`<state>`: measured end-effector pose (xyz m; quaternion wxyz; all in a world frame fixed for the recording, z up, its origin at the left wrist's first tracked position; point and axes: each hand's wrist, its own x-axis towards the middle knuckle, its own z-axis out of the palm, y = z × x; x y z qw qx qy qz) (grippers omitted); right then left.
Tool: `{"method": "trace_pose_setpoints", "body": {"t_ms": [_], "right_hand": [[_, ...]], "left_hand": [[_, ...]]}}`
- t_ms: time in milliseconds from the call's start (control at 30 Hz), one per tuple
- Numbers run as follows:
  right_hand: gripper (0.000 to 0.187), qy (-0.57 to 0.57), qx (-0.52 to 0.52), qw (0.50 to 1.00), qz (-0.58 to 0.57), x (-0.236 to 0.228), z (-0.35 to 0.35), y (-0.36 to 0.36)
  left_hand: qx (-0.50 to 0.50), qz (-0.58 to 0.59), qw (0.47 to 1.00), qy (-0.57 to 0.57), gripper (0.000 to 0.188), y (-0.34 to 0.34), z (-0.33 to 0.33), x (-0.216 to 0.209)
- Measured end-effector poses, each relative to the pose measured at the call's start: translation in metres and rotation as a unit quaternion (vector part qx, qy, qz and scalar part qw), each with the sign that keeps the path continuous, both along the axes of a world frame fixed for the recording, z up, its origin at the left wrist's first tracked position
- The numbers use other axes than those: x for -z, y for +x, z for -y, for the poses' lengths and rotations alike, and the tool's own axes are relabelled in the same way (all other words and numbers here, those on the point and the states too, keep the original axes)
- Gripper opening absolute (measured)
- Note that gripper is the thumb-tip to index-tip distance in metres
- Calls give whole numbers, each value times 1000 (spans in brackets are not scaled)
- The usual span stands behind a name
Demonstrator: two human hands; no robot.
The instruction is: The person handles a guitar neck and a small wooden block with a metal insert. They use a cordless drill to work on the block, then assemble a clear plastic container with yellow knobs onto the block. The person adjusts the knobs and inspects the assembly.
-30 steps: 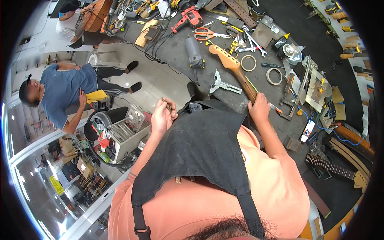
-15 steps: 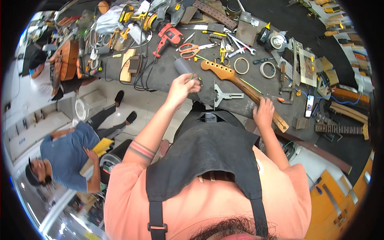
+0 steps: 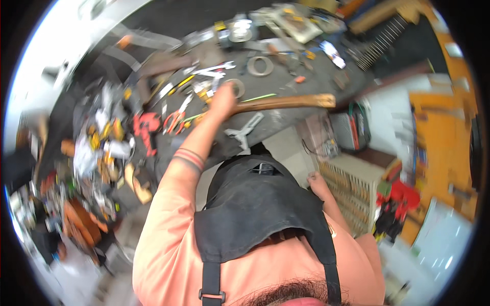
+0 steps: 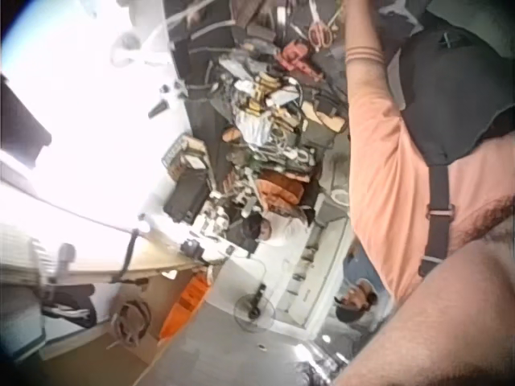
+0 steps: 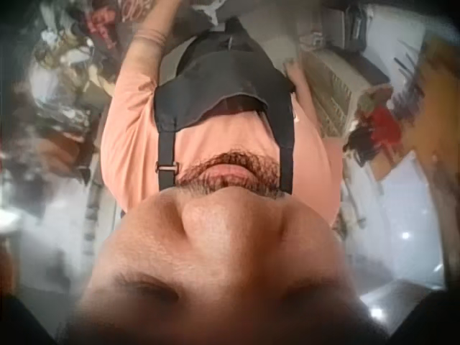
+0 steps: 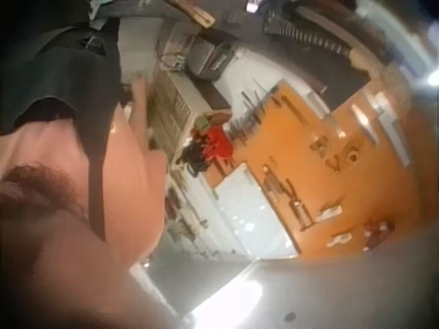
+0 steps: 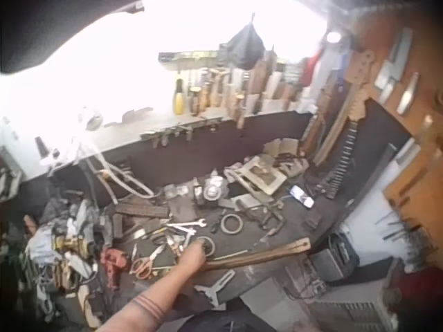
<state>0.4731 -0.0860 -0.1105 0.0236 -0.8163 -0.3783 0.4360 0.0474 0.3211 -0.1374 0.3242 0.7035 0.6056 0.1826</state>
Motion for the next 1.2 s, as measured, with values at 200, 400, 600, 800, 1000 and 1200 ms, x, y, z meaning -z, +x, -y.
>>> {"method": "trace_pose_setpoints", "body": {"t_ms": [200, 400, 600, 800, 1000, 1200], "right_hand": [[35, -33, 84, 993, 80, 17, 250, 1], [37, -269, 142, 951, -57, 52, 311, -53], [26, -125, -98, 985, 63, 108, 354, 102], [21, -53, 45, 995, 65, 102, 297, 244], [34, 43, 328, 933, -142, 108, 205, 259], [34, 34, 107, 976, -187, 127, 116, 236]], "left_hand": [[88, -132, 972, 172, 38, 25, -49, 38], [126, -160, 949, 242, 34, 28, -50, 6], [19, -220, 964, 145, 61, 37, -16, -1], [-13, -172, 957, 235, 44, 117, 105, -87], [18, -62, 974, 219, 43, 183, 299, -137], [-202, 36, 974, 93, 42, 176, 423, -138]]}}
